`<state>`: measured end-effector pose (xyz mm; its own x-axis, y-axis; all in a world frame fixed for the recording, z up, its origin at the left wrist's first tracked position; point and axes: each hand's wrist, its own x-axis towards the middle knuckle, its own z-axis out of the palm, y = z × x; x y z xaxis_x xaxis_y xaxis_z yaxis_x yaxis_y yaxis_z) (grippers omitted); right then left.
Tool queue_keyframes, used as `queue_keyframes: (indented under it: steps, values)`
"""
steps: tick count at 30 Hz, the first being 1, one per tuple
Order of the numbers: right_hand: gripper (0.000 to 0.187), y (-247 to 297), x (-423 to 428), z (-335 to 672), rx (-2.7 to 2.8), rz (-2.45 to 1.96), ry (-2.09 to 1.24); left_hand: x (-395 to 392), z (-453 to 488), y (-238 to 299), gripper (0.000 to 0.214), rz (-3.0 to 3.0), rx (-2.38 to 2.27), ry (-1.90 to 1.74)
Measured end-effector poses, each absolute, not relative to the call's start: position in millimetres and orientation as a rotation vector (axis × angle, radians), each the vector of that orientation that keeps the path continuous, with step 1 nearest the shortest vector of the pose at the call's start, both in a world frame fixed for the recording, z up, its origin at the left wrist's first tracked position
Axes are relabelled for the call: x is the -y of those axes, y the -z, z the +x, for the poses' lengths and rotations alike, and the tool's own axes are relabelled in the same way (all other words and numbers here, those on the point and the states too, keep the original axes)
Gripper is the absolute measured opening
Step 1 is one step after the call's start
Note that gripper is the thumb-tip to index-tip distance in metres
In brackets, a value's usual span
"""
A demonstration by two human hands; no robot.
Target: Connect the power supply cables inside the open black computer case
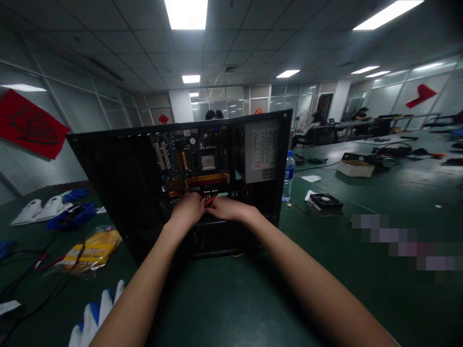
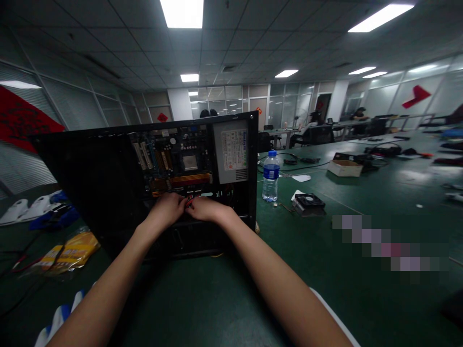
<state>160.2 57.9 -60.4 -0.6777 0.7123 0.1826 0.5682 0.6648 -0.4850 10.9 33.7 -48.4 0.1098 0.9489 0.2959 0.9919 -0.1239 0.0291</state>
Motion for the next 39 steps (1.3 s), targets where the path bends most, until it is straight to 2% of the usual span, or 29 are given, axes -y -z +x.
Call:
queue_keyframes:
  steps: [24, 32, 36, 39]
  values:
    - [0.028, 59, -57, 161, 2.556, -1.062, -0.510, -31, 14, 44, 0.035, -2.199, 2.033, 0.247]
    - [0.042, 51, -56, 161, 2.736, -1.295, -0.405, -27, 17, 45, 0.039, -2.077, 2.039, 0.327]
    - [0.034, 53, -60, 159, 2.773, -1.473, -0.591, -25, 17, 45, 0.038, -2.124, 2.038, 0.336]
    - [0.034, 55, -59, 160, 2.710, -1.476, -0.543, -28, 16, 44, 0.038, -2.152, 2.006, 0.408]
